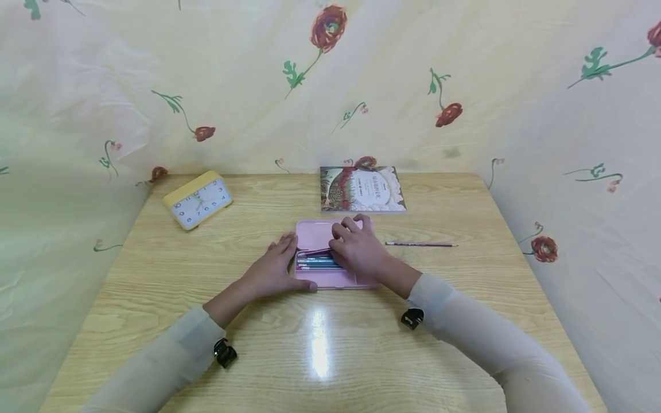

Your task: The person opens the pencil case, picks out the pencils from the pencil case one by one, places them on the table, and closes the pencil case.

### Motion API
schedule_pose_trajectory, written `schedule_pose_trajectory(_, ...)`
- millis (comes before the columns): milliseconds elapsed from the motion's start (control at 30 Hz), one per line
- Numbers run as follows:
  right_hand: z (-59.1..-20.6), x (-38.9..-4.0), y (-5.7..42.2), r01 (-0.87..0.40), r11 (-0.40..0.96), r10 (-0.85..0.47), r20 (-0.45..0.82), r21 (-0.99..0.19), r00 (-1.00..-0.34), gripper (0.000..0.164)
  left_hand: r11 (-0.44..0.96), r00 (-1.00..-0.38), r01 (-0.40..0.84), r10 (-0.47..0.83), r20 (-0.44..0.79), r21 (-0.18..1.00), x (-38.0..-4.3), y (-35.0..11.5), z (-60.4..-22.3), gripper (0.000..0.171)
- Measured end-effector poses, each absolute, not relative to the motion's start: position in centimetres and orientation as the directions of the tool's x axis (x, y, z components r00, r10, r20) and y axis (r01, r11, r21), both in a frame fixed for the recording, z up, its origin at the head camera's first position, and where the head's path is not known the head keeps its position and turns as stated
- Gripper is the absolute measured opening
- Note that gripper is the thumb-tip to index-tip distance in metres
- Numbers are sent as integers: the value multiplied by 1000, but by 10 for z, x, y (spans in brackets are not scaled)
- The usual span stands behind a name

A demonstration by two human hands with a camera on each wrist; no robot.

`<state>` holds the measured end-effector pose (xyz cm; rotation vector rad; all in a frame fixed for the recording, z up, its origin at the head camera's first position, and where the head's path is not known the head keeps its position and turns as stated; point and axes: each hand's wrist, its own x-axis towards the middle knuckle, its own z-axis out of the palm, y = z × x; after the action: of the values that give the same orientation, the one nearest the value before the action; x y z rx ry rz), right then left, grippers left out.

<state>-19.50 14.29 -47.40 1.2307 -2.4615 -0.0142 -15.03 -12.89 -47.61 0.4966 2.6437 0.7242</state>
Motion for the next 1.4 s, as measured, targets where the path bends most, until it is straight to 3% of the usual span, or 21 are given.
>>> schedule_pose_trajectory(500, -468, -193, 189, -752, 623, -724, 520, 213, -453, 11, 814, -874, 228, 413, -255, 534, -151, -128, -478, 142)
schedule_pose_trajectory(700, -465, -193, 226, -752, 624, -712, 550, 211, -437, 22, 811, -873, 225, 414, -258, 541, -148, -126, -475, 141)
schedule_pose_trajectory(1100, -468, -175, 307, -691, 701, -688, 422, 175, -591, 20, 804, -874, 214, 411, -258, 555, -147, -127, -475, 140)
schedule_pose_trajectory(1400, -478, -169, 338, -659, 729, -668, 405, 188, -624, 20, 815, -872, 226, 414, -262, 534, -148, -127, -474, 141)
